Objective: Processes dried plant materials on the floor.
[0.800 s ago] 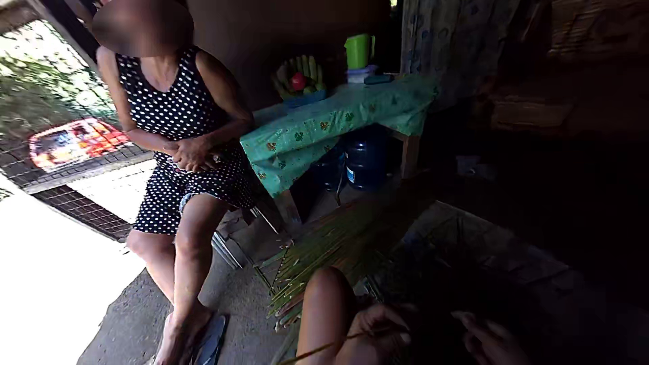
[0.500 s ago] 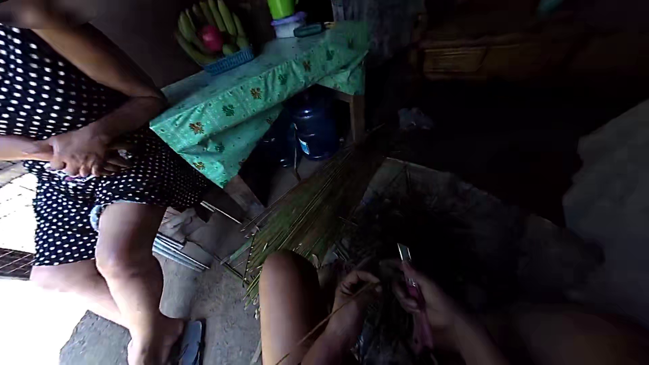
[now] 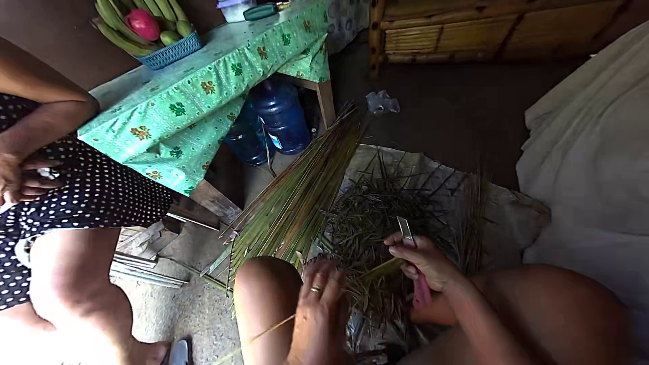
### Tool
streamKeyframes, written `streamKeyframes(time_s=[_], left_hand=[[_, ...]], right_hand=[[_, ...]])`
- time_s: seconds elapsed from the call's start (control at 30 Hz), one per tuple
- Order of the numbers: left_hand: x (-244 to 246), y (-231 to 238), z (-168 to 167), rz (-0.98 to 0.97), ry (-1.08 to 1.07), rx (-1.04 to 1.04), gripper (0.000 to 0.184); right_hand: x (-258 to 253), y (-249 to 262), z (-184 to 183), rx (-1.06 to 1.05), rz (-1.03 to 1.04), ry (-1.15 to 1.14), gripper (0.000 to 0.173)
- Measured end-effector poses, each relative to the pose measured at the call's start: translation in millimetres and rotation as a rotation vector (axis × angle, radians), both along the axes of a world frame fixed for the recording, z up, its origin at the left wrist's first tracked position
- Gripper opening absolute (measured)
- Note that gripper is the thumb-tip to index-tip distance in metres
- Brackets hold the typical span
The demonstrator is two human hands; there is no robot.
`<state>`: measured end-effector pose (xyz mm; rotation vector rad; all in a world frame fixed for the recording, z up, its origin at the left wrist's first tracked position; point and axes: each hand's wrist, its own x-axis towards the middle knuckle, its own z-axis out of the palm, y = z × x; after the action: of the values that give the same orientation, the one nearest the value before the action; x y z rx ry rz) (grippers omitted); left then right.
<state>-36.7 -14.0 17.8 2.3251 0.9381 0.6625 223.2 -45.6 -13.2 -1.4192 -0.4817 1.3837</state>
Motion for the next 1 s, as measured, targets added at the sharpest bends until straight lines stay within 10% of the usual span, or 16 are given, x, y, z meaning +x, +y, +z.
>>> streamKeyframes(time_s=[0.13,0.3,0.5,0.73,1.0], left_hand=[[-10.1,16.3,9.0,-0.091,0.462,-0.491,0.031],[-5.6,13.2,3.8,0.097,0.144,-1.036,0.026],[2.9,15.0,3.2,0.227,0.126,-1.055,0.025],[5.1,0.2,-5.3,0.144,-0.021,-1.159,0.029],[-1.9,-18.3,-12.0,0.197,-0.071,-1.189,0.029]], right_hand=[[-0.3,3.7,-0.5,0.009,-0.090,0.017,0.013],[-16.6,0.5,-13.2,0.038,-0.014,-0.162,0.046],[-45.5,-10.3,-13.1,0.131,0.415,-0.753,0.046],[-53.4,-9.2,-32.2,0.294,0.322,-1.237,0.042],[-32.5,7.5,-24.1,-0.057,0.392,-1.148,0.054]])
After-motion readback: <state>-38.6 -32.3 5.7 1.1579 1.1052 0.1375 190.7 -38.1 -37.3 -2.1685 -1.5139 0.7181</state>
